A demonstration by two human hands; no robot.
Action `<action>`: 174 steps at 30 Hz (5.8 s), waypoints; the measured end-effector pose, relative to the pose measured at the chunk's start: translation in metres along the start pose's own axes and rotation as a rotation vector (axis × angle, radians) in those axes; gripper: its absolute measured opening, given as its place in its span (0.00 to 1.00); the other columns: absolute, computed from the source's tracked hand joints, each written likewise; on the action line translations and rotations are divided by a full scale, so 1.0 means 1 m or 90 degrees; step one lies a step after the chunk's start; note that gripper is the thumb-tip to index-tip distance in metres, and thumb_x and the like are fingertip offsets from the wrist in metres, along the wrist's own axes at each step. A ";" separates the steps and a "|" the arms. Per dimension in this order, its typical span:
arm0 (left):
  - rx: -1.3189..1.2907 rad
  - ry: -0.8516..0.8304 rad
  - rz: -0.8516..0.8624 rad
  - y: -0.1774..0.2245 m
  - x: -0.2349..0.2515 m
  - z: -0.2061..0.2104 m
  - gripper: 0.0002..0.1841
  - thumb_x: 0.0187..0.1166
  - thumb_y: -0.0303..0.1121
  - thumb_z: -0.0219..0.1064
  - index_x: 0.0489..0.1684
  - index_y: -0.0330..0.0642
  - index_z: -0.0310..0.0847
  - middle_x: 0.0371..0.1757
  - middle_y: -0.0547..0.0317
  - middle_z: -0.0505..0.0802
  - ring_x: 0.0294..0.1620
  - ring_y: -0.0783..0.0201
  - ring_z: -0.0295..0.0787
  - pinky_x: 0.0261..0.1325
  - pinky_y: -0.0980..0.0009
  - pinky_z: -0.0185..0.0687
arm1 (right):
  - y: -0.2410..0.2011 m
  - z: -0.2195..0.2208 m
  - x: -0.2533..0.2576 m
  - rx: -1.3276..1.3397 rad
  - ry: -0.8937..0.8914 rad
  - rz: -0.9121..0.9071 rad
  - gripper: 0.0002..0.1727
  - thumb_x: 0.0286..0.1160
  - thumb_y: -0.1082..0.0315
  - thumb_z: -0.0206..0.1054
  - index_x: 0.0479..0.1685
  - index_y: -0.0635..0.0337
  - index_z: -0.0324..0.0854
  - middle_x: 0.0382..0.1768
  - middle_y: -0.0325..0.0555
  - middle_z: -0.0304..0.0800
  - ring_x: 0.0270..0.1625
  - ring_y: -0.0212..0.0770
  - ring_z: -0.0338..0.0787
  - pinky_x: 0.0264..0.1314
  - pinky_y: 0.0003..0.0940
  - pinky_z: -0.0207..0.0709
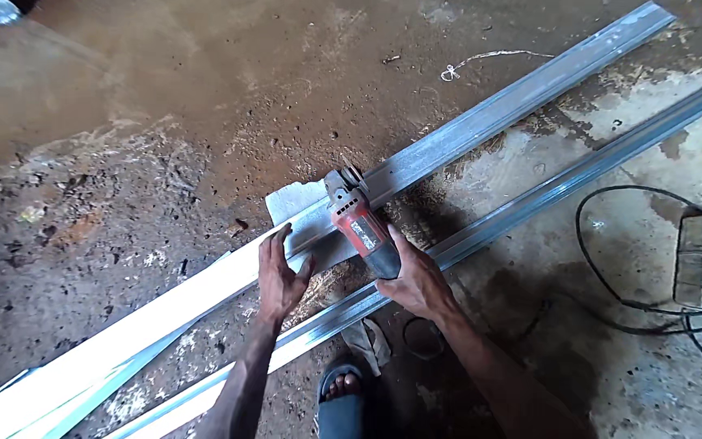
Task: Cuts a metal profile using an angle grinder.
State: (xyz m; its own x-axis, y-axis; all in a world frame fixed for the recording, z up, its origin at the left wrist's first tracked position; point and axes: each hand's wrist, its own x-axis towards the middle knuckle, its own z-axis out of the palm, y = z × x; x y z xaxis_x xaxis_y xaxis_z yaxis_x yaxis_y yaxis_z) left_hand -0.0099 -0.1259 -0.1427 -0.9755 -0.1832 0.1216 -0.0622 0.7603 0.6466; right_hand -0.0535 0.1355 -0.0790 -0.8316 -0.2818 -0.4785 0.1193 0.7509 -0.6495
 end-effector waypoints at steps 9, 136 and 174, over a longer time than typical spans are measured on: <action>0.225 -0.119 0.039 -0.046 0.048 0.020 0.55 0.58 0.59 0.81 0.88 0.38 0.63 0.76 0.34 0.80 0.77 0.35 0.73 0.79 0.36 0.60 | 0.011 -0.006 0.020 -0.027 0.012 0.012 0.58 0.58 0.56 0.78 0.96 0.47 0.49 0.69 0.55 0.86 0.67 0.54 0.87 0.68 0.57 0.78; 0.188 -0.128 0.046 -0.042 0.056 0.016 0.50 0.56 0.57 0.83 0.81 0.38 0.74 0.74 0.37 0.83 0.76 0.37 0.76 0.78 0.39 0.64 | 0.014 -0.019 -0.005 -0.001 -0.106 0.097 0.63 0.60 0.54 0.80 0.97 0.54 0.39 0.76 0.59 0.79 0.76 0.56 0.81 0.77 0.57 0.71; 0.162 -0.441 -0.028 -0.058 0.094 -0.103 0.53 0.56 0.39 0.84 0.91 0.42 0.60 0.79 0.40 0.80 0.78 0.44 0.79 0.80 0.42 0.69 | -0.030 -0.032 -0.003 0.031 0.022 -0.024 0.57 0.58 0.55 0.78 0.95 0.50 0.52 0.71 0.54 0.85 0.68 0.52 0.87 0.70 0.54 0.78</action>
State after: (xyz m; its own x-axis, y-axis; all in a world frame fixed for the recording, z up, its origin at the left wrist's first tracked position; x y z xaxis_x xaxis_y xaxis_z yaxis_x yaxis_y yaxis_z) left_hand -0.0758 -0.2511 -0.0910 -0.8755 0.1547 -0.4578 -0.0691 0.8975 0.4355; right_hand -0.0720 0.1329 -0.0391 -0.8539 -0.2883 -0.4333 0.1134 0.7096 -0.6954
